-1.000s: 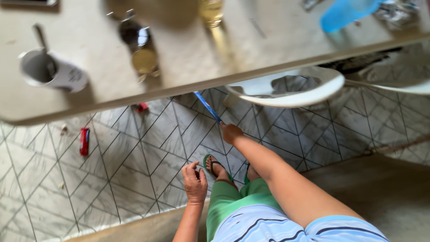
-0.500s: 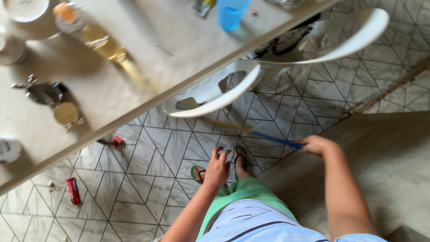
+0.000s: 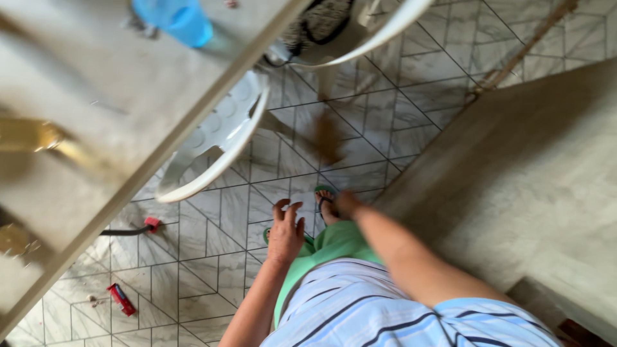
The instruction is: The person sweeps a tiled floor using a broom, moving around plastic chairs and a table to clean different areas. They also pick up a cloth and a plastic bag from the floor and place them on the table.
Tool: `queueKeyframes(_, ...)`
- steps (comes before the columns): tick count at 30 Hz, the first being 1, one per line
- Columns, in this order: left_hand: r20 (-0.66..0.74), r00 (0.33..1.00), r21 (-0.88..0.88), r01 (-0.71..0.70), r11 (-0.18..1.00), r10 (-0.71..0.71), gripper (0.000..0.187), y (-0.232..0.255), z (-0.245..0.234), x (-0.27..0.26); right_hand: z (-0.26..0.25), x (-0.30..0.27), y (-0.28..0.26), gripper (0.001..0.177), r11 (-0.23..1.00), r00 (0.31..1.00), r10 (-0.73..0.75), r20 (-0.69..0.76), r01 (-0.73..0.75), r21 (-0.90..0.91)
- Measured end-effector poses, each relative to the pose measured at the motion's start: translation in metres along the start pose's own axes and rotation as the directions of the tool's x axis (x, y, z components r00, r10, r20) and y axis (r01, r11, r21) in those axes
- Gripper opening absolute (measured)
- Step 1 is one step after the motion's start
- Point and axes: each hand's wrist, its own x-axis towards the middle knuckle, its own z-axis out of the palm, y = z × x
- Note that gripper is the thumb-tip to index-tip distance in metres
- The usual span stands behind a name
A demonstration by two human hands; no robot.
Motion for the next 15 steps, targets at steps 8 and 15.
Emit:
queueKeyframes(8, 0.062, 0.985, -0.021, -0.159, 0.987, 0.160, 0.042, 0.076, 0.028, 0.065, 0.007, 0.006, -0.124, 0.044, 0.843, 0.875, -0.334, 0.350, 0.112, 0.526)
queueKeyframes(15, 0.138, 0.916, -0.092, -0.367, 0.925, 0.377, 0.037, 0.149, 0.050, 0.118, -0.154, -0.101, 0.033, 0.052, 0.911, 0.930, -0.339, 0.146, 0.285, 0.299)
